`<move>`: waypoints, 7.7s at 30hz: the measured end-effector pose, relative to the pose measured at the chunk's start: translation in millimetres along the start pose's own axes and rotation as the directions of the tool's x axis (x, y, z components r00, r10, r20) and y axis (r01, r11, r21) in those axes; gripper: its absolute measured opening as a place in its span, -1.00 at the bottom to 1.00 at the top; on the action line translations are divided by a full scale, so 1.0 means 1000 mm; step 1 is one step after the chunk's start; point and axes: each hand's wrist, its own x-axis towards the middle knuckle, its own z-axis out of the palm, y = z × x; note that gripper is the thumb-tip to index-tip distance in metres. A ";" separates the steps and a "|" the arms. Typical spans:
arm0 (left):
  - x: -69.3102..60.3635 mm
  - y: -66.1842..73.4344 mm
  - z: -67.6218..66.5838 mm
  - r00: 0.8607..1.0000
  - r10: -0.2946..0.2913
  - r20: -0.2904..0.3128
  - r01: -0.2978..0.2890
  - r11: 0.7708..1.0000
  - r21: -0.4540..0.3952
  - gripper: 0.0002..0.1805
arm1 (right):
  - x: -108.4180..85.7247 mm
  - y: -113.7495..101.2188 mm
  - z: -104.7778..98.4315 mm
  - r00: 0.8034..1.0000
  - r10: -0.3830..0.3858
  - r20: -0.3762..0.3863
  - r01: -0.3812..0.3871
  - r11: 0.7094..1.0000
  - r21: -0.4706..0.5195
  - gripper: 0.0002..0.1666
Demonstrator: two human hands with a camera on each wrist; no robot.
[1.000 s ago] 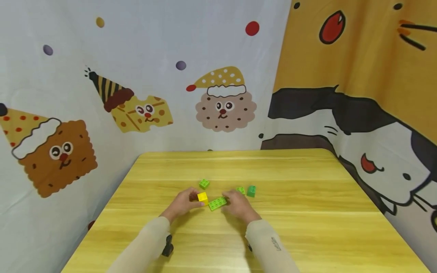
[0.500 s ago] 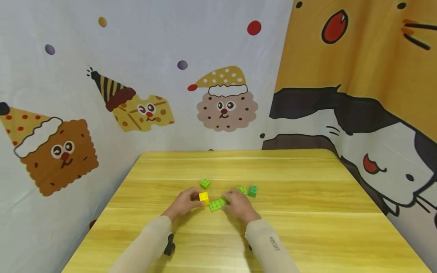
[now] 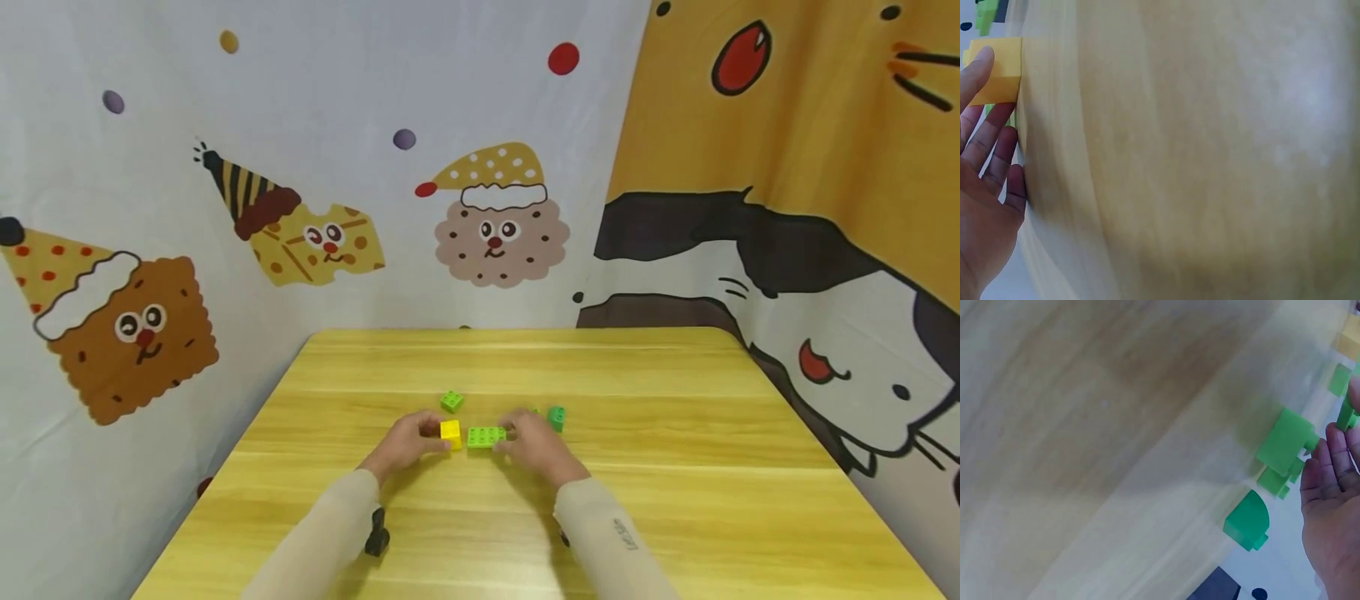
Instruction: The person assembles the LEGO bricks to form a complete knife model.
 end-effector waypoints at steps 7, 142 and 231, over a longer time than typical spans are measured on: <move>0.002 -0.001 0.004 1.000 0.014 -0.010 -0.014 1.000 -0.022 -0.67 | 0.003 -0.001 -0.007 0.998 0.024 -0.065 -0.021 0.999 0.044 -0.57; 0.015 0.020 0.034 0.998 0.024 0.061 -0.014 0.988 -0.156 -0.66 | 0.007 0.003 -0.017 0.997 0.075 0.005 -0.075 0.990 0.122 -0.46; 0.016 0.014 0.036 0.999 0.026 0.035 -0.019 0.985 -0.170 -0.61 | -0.014 0.035 -0.034 0.990 0.133 -0.038 -0.122 0.970 0.211 -0.51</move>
